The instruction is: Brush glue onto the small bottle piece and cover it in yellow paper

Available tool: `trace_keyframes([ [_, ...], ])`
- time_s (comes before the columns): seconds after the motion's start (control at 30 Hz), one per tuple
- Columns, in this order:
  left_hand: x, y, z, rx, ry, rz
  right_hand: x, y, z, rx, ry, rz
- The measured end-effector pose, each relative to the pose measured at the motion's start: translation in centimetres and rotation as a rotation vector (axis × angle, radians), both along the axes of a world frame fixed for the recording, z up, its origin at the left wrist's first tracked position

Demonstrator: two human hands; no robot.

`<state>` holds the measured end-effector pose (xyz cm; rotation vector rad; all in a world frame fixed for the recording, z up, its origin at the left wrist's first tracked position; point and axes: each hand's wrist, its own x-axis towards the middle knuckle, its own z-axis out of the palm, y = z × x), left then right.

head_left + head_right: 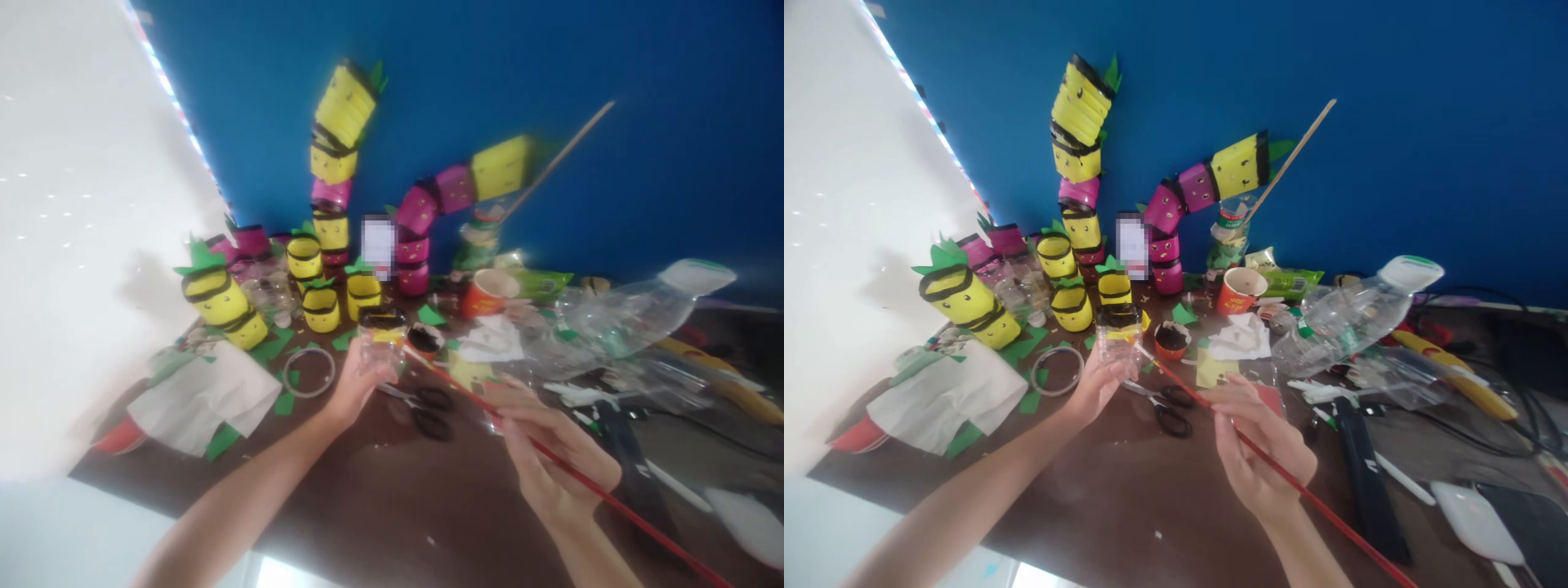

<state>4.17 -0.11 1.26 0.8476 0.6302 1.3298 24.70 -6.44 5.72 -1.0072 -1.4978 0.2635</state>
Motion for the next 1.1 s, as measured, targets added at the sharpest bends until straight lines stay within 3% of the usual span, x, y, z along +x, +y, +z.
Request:
trace_keyframes([
  [0.13, 0.0, 0.0, 0.0, -0.007, 0.0, -0.01, 0.0, 0.1, -0.1, -0.007, 0.016, -0.12],
  [0.3, 0.0, 0.0, 0.1, -0.03, -0.011, 0.003, -0.3, 0.0, 0.2, -0.032, 0.102, -0.063],
  [0.43, -0.1, 0.0, 0.2, -0.004, -0.012, -0.005, -0.1, 0.1, 0.0, -0.077, 0.108, -0.141],
  [0.57, -0.2, 0.1, 0.5, 0.001, -0.027, 0.143, 0.2, 0.7, 0.2, -0.07, 0.069, -0.225],
  [0.77, -0.5, 0.5, 0.1, -0.067, -0.072, 0.318, -0.5, 2.7, 1.5, -0.204, -0.136, -0.095],
  [0.93, -0.5, 0.6, -0.4, -0.098, -0.114, 0.316, -1.4, 5.5, 2.6, -0.191, -0.288, -0.048],
  [1.1, -0.4, 0.4, -0.2, -0.152, -0.097, 0.319, -2.6, 8.1, 3.7, -0.163, -0.402, 0.083],
])
